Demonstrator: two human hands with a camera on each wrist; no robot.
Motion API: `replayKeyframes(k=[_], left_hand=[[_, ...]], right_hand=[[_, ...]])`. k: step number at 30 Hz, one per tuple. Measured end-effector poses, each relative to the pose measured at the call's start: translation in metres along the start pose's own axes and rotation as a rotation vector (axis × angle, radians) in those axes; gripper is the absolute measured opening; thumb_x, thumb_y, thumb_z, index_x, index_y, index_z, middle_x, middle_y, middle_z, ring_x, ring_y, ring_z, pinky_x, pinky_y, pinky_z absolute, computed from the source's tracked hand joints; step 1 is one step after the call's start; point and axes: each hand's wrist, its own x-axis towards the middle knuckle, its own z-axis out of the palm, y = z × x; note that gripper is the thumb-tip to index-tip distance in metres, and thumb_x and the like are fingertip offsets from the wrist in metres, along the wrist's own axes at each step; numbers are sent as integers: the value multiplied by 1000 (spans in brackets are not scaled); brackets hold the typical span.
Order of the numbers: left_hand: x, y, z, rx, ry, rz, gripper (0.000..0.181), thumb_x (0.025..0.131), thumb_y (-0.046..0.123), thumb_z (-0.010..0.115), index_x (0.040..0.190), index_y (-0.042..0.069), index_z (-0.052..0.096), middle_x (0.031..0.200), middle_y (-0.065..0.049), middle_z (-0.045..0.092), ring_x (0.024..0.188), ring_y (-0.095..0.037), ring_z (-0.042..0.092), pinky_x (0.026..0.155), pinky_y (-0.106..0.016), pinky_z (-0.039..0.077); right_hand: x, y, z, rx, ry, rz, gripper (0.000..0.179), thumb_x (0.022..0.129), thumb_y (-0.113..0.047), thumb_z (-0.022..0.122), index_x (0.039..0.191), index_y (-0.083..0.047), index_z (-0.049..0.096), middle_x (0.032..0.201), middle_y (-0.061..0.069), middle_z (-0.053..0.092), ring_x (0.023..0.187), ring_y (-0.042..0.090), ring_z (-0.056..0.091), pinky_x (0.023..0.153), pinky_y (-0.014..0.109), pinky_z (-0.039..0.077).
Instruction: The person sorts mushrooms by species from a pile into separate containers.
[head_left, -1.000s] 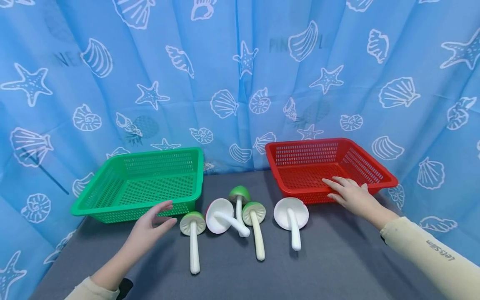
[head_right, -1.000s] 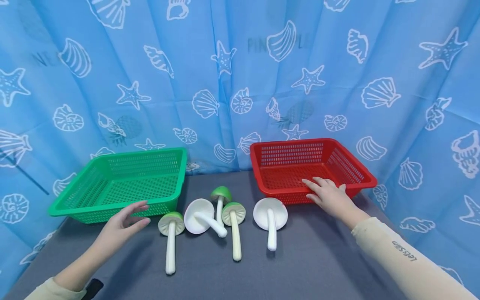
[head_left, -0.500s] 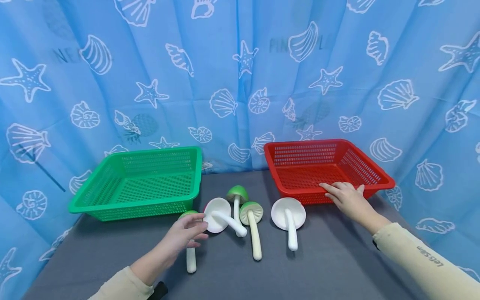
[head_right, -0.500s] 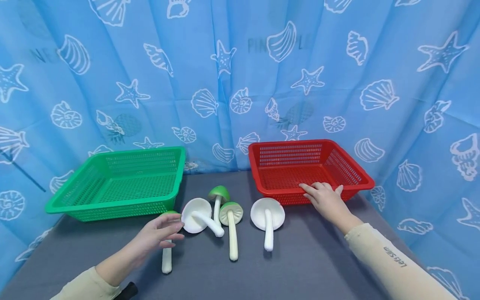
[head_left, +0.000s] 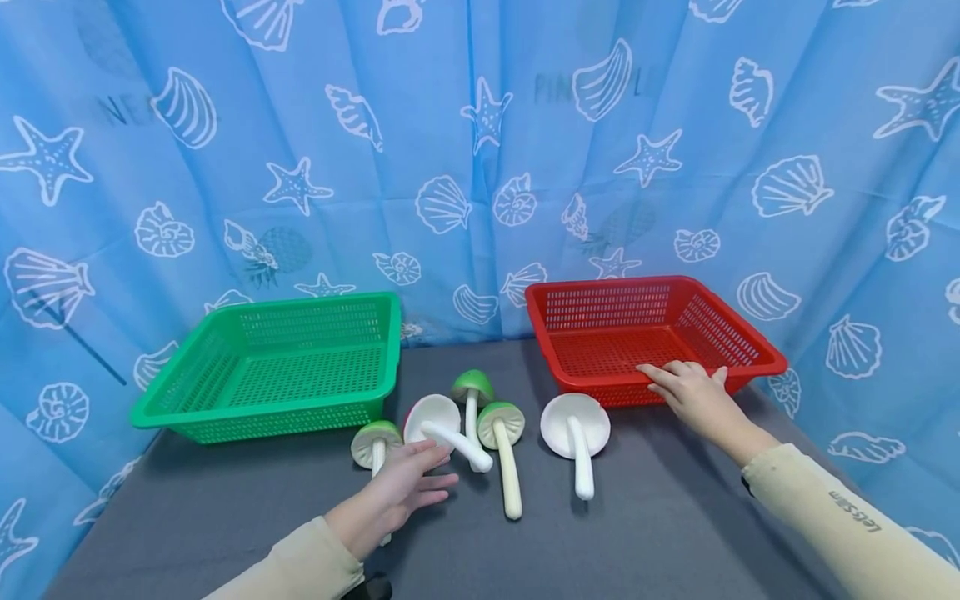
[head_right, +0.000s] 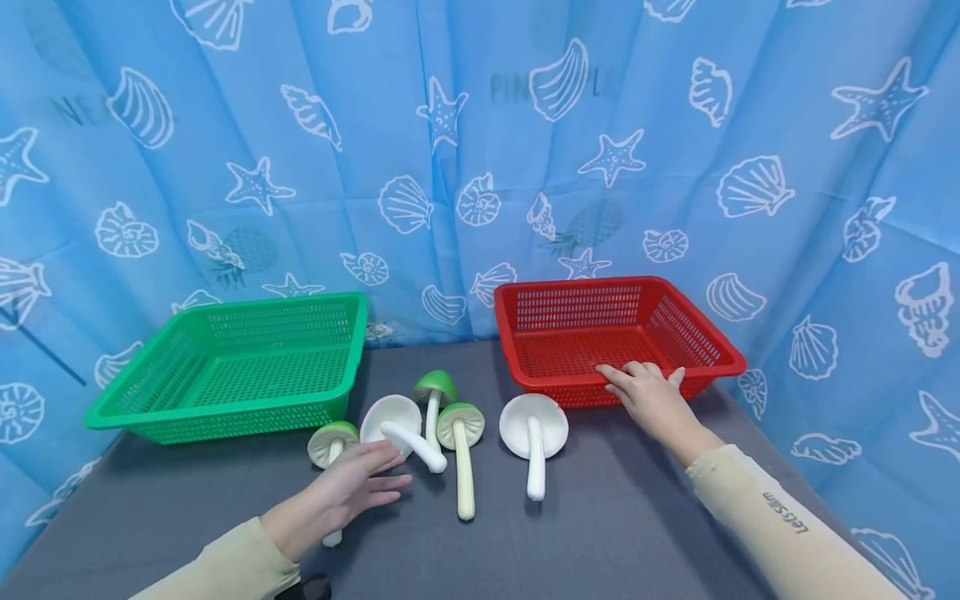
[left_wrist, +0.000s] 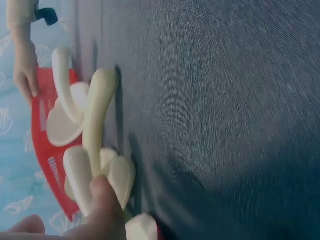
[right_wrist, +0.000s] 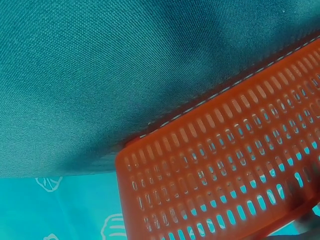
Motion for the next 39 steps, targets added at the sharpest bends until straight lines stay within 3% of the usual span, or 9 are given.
replayKeyframes(k=[4, 9, 13, 17, 21, 28, 33, 39], left_hand=[[7, -3, 11, -50, -25, -20, 65, 103, 19, 49, 145, -16, 15, 140, -39, 35, 116, -45, 56, 95, -54, 45], [15, -5, 19, -108, -27, -34, 55, 105, 22, 44, 142, -15, 24, 140, -40, 34, 117, -45, 56, 96, -53, 44], [18, -7, 23, -147, 2, -27, 45, 105, 16, 45, 137, -14, 32, 132, -37, 47, 103, -37, 65, 92, -49, 48], [20, -9, 25, -153, 13, -17, 35, 102, 9, 48, 131, -11, 41, 112, -26, 64, 88, -24, 68, 82, -42, 54], [19, -9, 24, -163, 17, -2, 37, 100, 5, 48, 132, -11, 37, 106, -21, 65, 83, -22, 68, 78, -39, 55], [13, 8, 24, -147, 44, 19, 58, 98, 4, 51, 148, -7, 21, 114, -28, 59, 74, -19, 68, 68, -32, 56], [10, 25, 31, -101, 46, 45, 57, 98, 6, 53, 148, -3, 28, 118, -29, 59, 68, -13, 67, 60, -25, 54], [13, 39, 47, -113, 21, 68, 55, 98, 7, 54, 148, -1, 33, 118, -27, 60, 66, -12, 66, 58, -22, 53]], right_hand=[[0, 0, -2, 10, -13, 11, 38, 89, -13, 68, 126, -3, 64, 92, 17, 60, 91, 40, 54, 85, 85, 16], [1, -1, -4, 20, -51, 27, 40, 90, -14, 67, 128, -3, 62, 95, 19, 61, 94, 41, 54, 85, 85, 15], [4, -3, -7, 16, -94, 39, 42, 91, -15, 66, 130, -3, 61, 100, 21, 62, 96, 42, 54, 85, 85, 16], [6, -5, -8, 14, -129, 66, 44, 90, -16, 66, 132, -4, 59, 104, 23, 62, 99, 43, 53, 87, 84, 15], [6, -5, -9, 27, -131, 71, 43, 91, -15, 66, 132, -3, 60, 103, 22, 62, 99, 43, 53, 87, 84, 14], [5, -4, -10, 19, -130, 70, 44, 90, -15, 66, 132, -4, 59, 103, 22, 62, 101, 44, 52, 87, 85, 13], [4, -3, -9, 23, -123, 71, 44, 90, -14, 67, 132, -4, 60, 103, 23, 62, 100, 45, 53, 87, 85, 13], [5, -4, -7, 25, -104, 57, 43, 90, -14, 67, 130, -3, 61, 99, 22, 62, 97, 44, 54, 87, 85, 14]])
